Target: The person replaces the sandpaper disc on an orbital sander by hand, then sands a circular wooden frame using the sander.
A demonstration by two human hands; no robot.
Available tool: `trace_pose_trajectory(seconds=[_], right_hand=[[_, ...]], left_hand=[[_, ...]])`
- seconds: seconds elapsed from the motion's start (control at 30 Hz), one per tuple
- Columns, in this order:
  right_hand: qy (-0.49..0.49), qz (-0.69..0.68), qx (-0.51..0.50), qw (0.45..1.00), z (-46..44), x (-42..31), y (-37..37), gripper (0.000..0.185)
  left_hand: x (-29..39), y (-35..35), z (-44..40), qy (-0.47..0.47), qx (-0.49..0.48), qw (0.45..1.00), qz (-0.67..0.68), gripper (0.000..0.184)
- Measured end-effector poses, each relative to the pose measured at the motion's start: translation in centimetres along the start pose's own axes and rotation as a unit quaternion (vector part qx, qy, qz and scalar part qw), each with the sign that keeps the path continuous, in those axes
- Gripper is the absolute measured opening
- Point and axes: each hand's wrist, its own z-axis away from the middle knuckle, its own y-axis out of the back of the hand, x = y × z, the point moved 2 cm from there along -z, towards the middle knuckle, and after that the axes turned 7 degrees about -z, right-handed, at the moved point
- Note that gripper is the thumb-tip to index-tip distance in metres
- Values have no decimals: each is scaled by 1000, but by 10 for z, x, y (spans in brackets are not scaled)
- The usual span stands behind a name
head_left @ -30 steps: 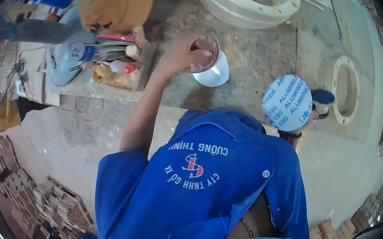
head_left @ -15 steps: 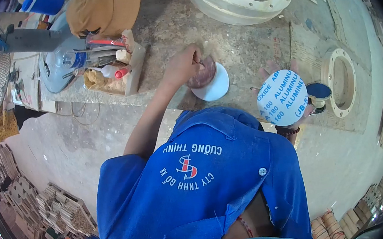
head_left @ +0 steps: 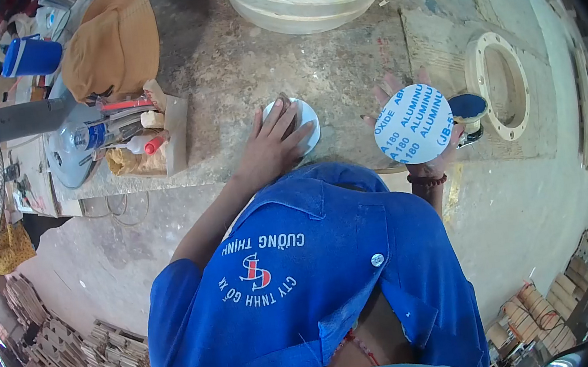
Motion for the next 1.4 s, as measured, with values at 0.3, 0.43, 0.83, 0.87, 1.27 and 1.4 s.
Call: trace_pose_trajectory(seconds=[0.3,0.43,0.83,0.87,1.27,1.4], right_hand=[[3,33,-29,999,-3,5,14,122],[-2,35,-28,999,-4,4,16,123],[-6,30,-6,1000,7,-4,17,126],[-8,39,-6,999,7,-5,18,127],[-9,35,-16,999,12,-14,14,123],[-29,22,-30,999,9,-20,23,122]], left_hand=[[-49,-14,-10,85,75,988,106,47],[-1,-4,-3,-18,25,997,72,54],[2,-16,7,-60,12,996,59,53],[-2,-22,9,-56,3,997,50,52],[-52,-17,4,165,97,978,85,34],[-28,-6,5,167,157,973,35,49]])
